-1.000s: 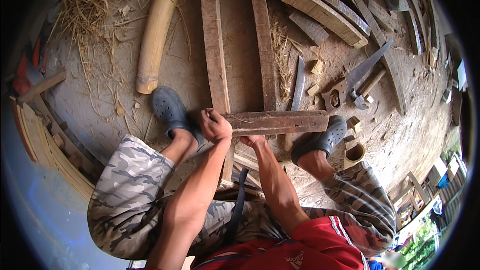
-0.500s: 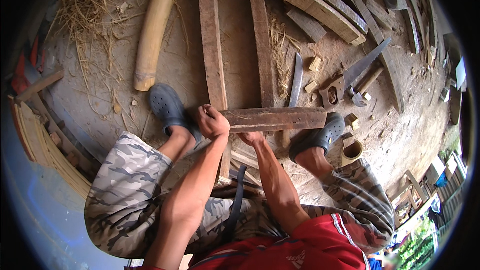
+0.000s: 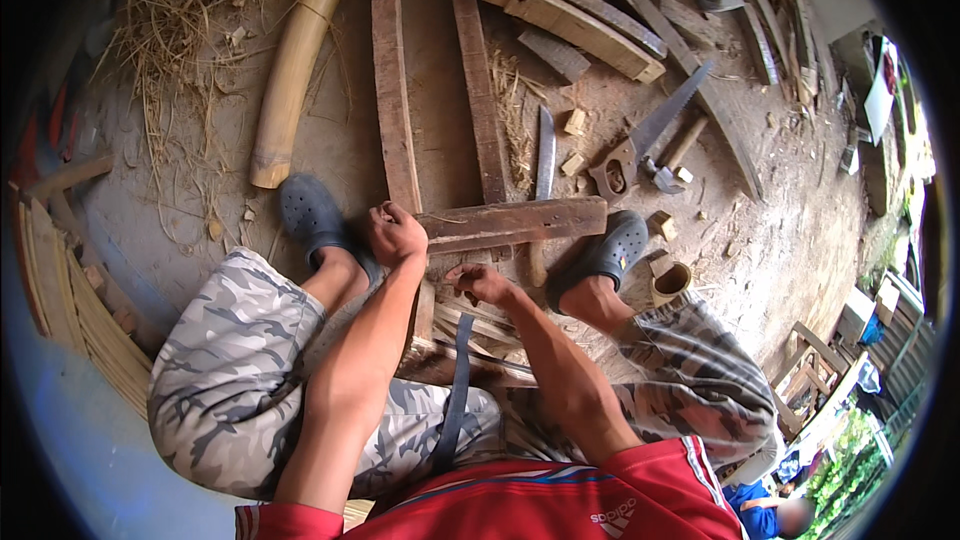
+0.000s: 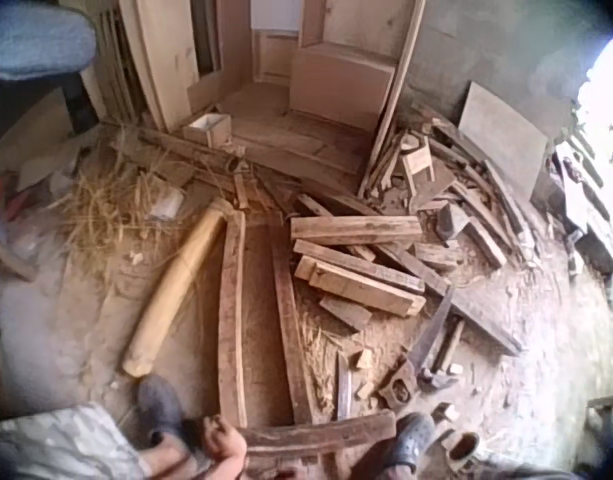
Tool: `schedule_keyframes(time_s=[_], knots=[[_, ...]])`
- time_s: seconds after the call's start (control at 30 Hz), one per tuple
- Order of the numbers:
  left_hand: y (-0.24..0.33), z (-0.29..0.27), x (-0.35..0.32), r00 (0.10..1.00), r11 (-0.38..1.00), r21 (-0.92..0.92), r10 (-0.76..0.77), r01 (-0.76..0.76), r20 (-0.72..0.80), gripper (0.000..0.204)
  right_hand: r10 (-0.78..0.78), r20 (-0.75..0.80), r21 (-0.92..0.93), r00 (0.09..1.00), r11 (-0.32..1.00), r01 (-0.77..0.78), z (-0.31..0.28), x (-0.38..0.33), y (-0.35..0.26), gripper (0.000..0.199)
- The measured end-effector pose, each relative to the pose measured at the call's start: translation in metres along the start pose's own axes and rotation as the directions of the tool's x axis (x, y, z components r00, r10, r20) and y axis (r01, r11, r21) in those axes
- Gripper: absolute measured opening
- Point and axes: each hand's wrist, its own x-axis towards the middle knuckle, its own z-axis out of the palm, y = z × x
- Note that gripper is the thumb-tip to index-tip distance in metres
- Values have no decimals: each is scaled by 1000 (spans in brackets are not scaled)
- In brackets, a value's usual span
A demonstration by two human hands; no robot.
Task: The person sits on the floor and uses a knife to carve and shape small wooden pieces. They repeatedly adjust the wood, scrape surfaces, and remove shavings while assembling a small wooden frame.
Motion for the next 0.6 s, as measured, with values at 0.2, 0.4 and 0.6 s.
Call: schedule_keyframes(time_s=[0.2,0.4,0.6], knots=[[7,-9,2,992,999,-38,-31,35,122,41,288,-51,-499,956,822,-275,-72,-49,-35,24],[15,-22,13,968,974,79,196,-210,158,35,186,-438,-358,880,861,-361,-123,-115,-52,27],[27,-36,-11,319,407,-254,890,-877,324,56,10,-830,-256,557,881,-397,-124,-114,-42,40]])
